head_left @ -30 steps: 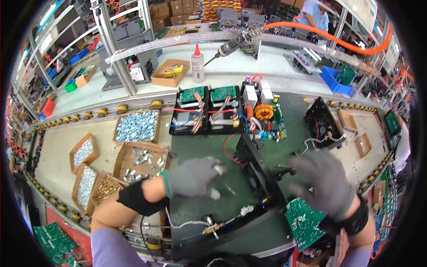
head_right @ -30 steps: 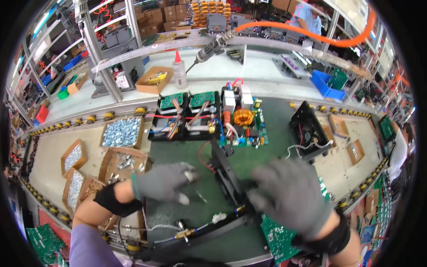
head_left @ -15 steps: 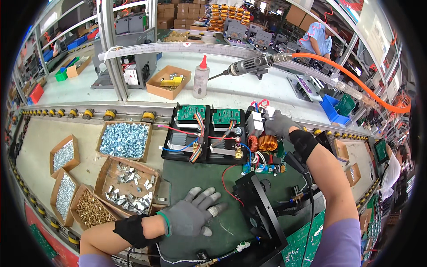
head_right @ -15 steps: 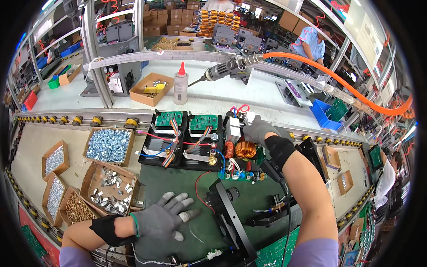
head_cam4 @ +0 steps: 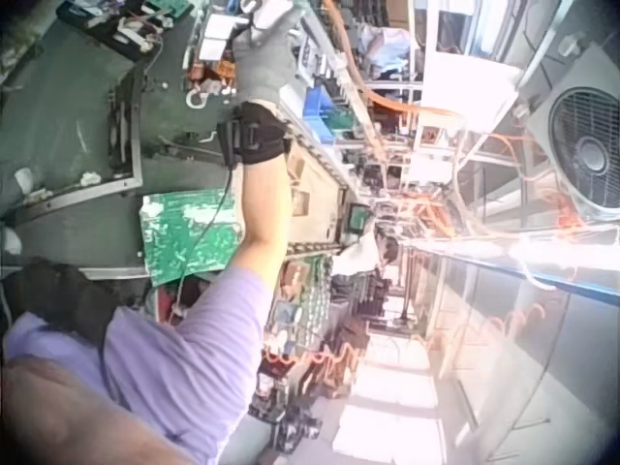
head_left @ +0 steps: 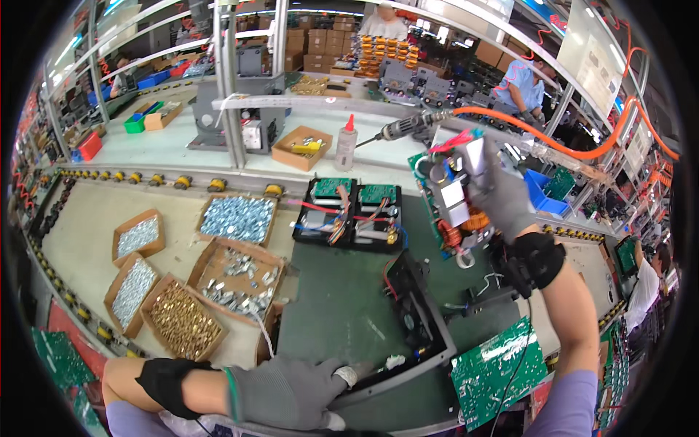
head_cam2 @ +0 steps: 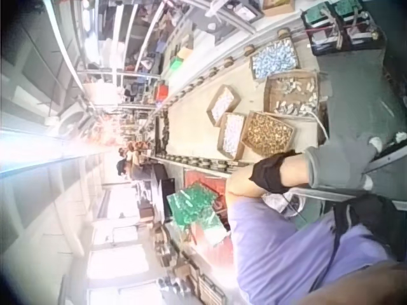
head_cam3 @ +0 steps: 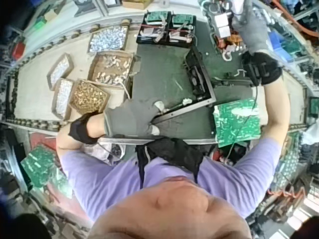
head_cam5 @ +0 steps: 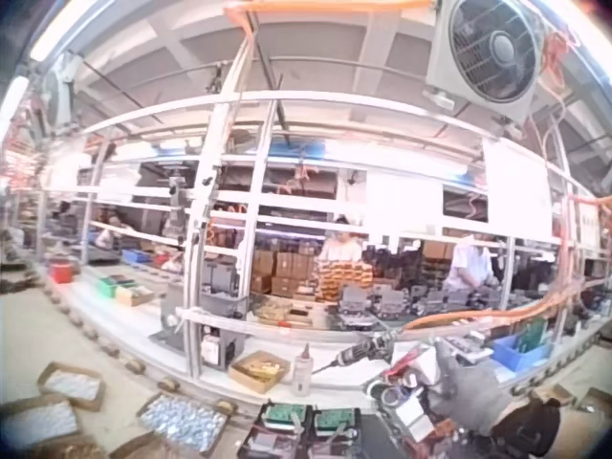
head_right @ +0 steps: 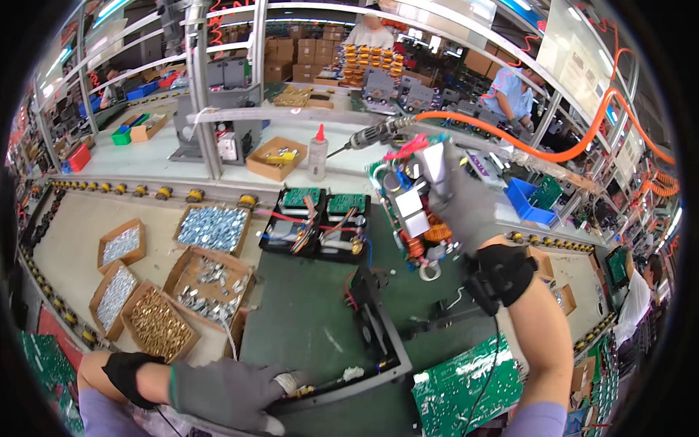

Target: Assembling and securing components inside an inverter chassis using a pneumatic screwdriver.

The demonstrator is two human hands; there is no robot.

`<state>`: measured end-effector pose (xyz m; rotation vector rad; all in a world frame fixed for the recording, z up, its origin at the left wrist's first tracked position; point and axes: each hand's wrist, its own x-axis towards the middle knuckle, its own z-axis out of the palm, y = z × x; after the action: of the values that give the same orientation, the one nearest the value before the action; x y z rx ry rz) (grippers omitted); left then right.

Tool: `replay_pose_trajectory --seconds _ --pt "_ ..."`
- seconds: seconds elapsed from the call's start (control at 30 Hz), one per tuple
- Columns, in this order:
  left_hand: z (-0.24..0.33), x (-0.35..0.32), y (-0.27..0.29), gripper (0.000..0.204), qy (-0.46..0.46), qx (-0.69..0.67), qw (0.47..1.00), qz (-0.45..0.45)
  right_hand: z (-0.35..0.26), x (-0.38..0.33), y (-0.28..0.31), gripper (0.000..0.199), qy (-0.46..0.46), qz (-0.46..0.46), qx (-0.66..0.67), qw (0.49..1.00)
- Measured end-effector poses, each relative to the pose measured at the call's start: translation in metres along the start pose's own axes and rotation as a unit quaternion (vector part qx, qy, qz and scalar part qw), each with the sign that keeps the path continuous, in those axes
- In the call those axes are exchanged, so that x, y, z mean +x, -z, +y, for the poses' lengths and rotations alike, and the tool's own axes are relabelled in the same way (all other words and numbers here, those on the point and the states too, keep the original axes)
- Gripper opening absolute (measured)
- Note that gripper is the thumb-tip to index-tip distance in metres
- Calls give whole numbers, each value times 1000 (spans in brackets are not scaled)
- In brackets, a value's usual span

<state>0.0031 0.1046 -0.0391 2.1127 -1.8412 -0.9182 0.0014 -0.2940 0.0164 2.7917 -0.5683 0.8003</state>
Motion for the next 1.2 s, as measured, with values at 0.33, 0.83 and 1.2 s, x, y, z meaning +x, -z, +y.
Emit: replay_pose_trajectory --seconds 0.33,0.83,1.2 --pt "-10 14 -38 50 96 138 953 254 -55 -70 152 64 176 71 452 872" --pt "-21 -60 -88 38 30 -293 811 506 -162 -216 77 84 444 -243 269 819" --pt "1 -54 -173 42 163 -273 780 539 -179 -224 76 55 375 -173 127 902"
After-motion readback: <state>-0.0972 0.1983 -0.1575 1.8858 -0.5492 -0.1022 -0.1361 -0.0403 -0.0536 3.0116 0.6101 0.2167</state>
